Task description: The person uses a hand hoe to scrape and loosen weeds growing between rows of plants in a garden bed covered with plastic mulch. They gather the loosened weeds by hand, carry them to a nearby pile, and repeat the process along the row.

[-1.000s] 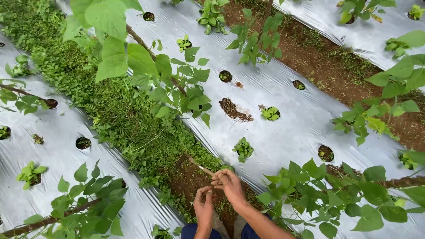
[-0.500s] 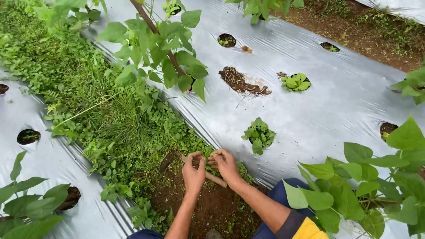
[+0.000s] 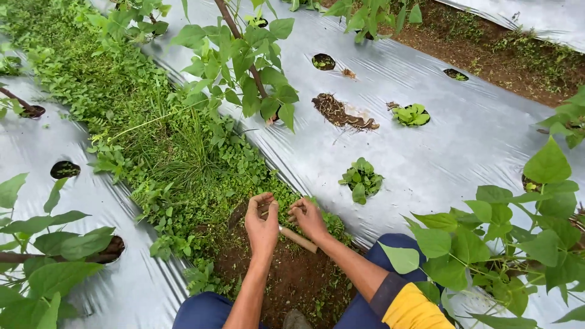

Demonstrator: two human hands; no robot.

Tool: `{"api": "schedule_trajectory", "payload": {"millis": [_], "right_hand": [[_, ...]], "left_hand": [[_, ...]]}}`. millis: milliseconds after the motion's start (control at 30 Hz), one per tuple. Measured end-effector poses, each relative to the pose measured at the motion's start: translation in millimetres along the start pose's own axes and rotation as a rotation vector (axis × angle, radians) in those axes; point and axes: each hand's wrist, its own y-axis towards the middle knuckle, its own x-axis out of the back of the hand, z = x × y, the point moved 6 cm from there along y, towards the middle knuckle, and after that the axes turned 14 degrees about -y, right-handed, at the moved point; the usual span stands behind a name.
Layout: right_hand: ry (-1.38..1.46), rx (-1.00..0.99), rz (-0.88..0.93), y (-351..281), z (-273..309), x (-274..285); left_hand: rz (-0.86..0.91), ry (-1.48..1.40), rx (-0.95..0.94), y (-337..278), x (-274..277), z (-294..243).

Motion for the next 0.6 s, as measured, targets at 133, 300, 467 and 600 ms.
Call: {"api": "schedule_trajectory", "payload": {"millis": [133, 300, 467, 600], "right_hand": [[-0.052, 0.075, 0.04, -4.9, -1.8, -6.6], [-0.18, 0.122, 0.066, 1.7, -24.4, -11.0], [-0.197, 0.139, 0.075, -2.1, -18.3, -6.9], [-0.19, 0.153, 0.08, -2.2, -17.8, -8.2]], "left_hand": [[-0.018, -0.018, -0.015, -1.7, 0.0, -5.4], [-0.007, -0.035, -0.027, -3.2, -5.8, -5.4], [-0.004, -0.035, -0.065, -0.6, -7.1, 1.4], [-0.018, -0.02, -0.109, 6.6, -3.4, 17.0]]}}
